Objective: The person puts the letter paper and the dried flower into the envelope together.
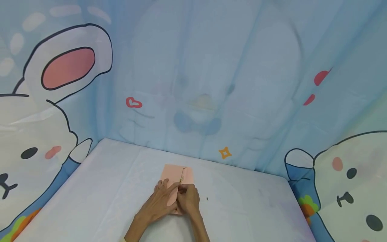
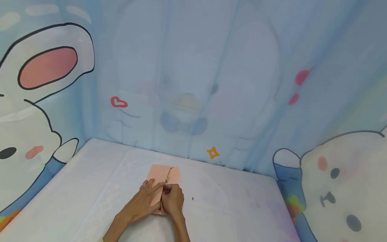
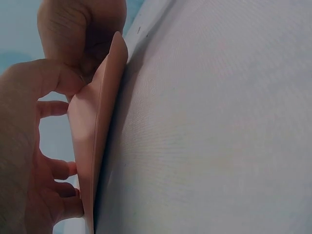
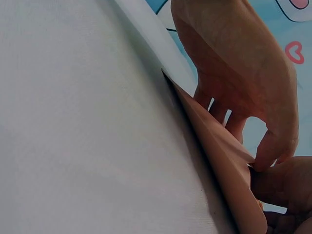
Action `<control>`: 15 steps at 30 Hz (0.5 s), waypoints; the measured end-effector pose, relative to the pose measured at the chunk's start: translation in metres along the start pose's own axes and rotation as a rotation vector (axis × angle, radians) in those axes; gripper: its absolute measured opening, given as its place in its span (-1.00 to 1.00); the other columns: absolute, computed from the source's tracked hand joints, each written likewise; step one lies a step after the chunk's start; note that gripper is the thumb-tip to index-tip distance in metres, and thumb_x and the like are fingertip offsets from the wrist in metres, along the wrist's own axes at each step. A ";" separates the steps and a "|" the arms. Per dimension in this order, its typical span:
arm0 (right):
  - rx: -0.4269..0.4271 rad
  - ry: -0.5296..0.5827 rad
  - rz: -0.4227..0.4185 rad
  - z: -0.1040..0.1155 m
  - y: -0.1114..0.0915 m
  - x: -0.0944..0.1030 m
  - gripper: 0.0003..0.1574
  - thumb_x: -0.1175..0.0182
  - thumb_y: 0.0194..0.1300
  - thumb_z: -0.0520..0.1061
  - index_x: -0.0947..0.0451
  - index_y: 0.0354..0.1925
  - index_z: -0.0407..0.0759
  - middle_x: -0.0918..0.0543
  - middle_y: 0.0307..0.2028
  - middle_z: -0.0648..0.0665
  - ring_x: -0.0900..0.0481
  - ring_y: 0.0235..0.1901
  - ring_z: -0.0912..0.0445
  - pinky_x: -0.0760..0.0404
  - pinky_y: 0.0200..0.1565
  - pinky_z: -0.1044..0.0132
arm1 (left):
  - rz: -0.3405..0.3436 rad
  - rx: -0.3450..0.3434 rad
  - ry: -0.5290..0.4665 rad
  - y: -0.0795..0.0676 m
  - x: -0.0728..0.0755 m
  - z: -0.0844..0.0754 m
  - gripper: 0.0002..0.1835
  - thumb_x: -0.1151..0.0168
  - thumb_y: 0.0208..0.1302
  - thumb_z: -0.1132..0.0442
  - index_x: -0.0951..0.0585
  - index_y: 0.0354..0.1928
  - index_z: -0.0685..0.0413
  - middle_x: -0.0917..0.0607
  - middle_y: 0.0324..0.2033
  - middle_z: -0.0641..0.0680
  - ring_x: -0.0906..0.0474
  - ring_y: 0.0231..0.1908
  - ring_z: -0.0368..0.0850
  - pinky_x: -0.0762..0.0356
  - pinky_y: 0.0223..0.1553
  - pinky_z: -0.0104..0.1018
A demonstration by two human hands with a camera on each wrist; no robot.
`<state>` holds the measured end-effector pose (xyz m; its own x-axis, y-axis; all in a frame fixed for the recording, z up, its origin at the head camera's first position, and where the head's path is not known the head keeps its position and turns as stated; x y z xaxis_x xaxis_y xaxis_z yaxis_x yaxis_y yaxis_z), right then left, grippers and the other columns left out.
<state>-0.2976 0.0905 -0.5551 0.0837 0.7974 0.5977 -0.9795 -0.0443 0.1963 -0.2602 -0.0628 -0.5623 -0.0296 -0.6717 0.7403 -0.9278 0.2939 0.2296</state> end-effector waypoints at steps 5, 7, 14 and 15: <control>0.010 0.011 0.062 -0.002 -0.003 0.010 -0.85 -0.37 0.35 -0.34 -0.85 -0.17 -0.32 -0.88 -0.27 -0.24 -0.84 -0.24 -0.08 -0.83 -0.14 -0.04 | 0.001 -0.030 0.010 -0.001 0.000 -0.004 -0.30 -0.26 0.49 0.02 -0.42 0.63 -0.16 -0.29 0.59 0.48 -0.23 0.58 0.55 -0.30 0.53 0.53; -0.008 0.036 0.086 -0.004 -0.006 0.018 -0.85 -0.38 0.39 -0.31 -0.84 -0.14 -0.34 -0.87 -0.26 -0.26 -0.83 -0.25 -0.07 -0.83 -0.16 0.06 | 0.009 -0.035 0.014 -0.001 -0.001 -0.004 -0.30 -0.26 0.49 0.03 -0.41 0.63 -0.16 -0.28 0.60 0.48 -0.22 0.59 0.55 -0.35 0.50 0.53; -0.063 -0.080 -0.126 -0.015 -0.015 0.065 -0.87 -0.47 0.34 -0.27 -0.85 -0.16 -0.31 -0.81 -0.41 -0.15 -0.63 -0.48 0.17 -0.56 -0.45 0.41 | 0.040 0.034 -0.005 -0.004 -0.001 -0.002 -0.32 -0.31 0.49 -0.05 -0.41 0.61 -0.37 -0.19 0.68 0.41 -0.12 0.60 0.70 -0.61 0.12 0.59; -0.057 -0.114 -0.170 -0.016 -0.016 0.072 -0.86 -0.47 0.34 -0.26 -0.85 -0.14 -0.30 -0.81 -0.40 -0.14 -0.64 -0.46 0.16 -0.57 -0.41 0.38 | 0.037 0.041 -0.012 -0.005 0.000 -0.002 -0.32 -0.31 0.50 -0.05 -0.40 0.61 -0.39 -0.18 0.69 0.40 -0.11 0.60 0.71 -0.58 0.13 0.63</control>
<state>-0.2791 0.1584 -0.5280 0.2656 0.7170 0.6445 -0.9580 0.1214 0.2598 -0.2550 -0.0629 -0.5625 -0.0686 -0.6690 0.7401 -0.9406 0.2907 0.1756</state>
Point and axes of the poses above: each hand's wrist, its own y-axis towards the middle knuckle, its own x-axis out of the back of the hand, z = x × y, the point moved 2 cm from there along y, towards the middle knuckle
